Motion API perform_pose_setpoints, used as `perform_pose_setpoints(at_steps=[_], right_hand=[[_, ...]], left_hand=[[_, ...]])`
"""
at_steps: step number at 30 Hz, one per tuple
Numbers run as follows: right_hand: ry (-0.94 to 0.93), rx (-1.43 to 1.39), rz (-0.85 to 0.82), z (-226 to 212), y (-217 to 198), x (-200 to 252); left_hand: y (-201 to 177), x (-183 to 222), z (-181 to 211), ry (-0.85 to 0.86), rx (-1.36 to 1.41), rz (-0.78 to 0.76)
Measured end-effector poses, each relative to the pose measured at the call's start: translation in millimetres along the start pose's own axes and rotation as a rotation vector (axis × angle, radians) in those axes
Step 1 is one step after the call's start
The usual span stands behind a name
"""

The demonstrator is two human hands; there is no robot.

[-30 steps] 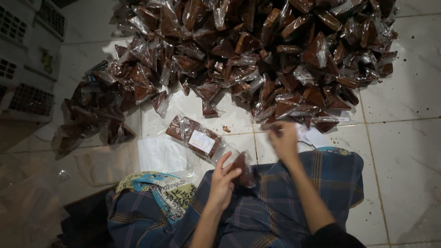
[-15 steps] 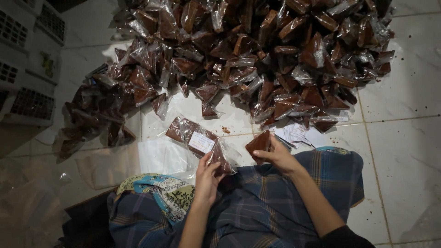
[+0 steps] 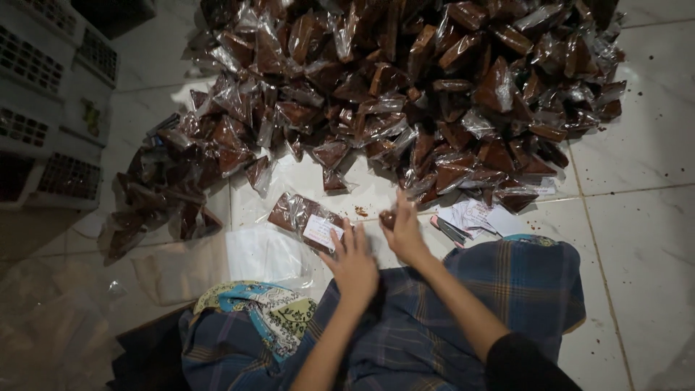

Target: Labeling and sealing small bags of snacks using a hand-held heat sealer.

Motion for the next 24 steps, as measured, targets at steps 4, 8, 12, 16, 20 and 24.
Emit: perform_pose_setpoints(at_steps=[4,8,12,16,20,24], right_hand=[[0.515,-0.028,-0.376,60.8,25.6,24.8],[0.821,-0.753,-0.751,0.3,15.0,37.3],[0.732,-0.544,-0.89,-37.1,34.4,62.5],[1.016,-0.743,-0.618,-25.9,31.7,47.9],[1.312,-1.115,-0.222,-4.5,36.9,65.3],[1.071,-0.833,-0.14,-17.6,33.5,57.5]], left_hand=[[11.7,-3.3,-28.5,0.109,-0.334,0.342],[-11.7,30.1,-31.8,0.142,-0.014,0.342],[-47.1,48.3,-26.6,0.149,0.535,0.416],[-53.8,34.1,-25.9,0.204,0.293,0.394],[-39.4,38.3,-20.4,0.213,0.451,0.292],[-11.9,24.8,-17.7,0.287,0.298,0.266]])
Point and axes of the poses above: each hand's wrist, its own x-axis away from the middle knuckle, its own y-axis out of the palm, z = x × y, the point moved 7 cm from there along -x, towards the middle knuckle, and after that the axes turned 1 degree about y, right-handed, at the moved point
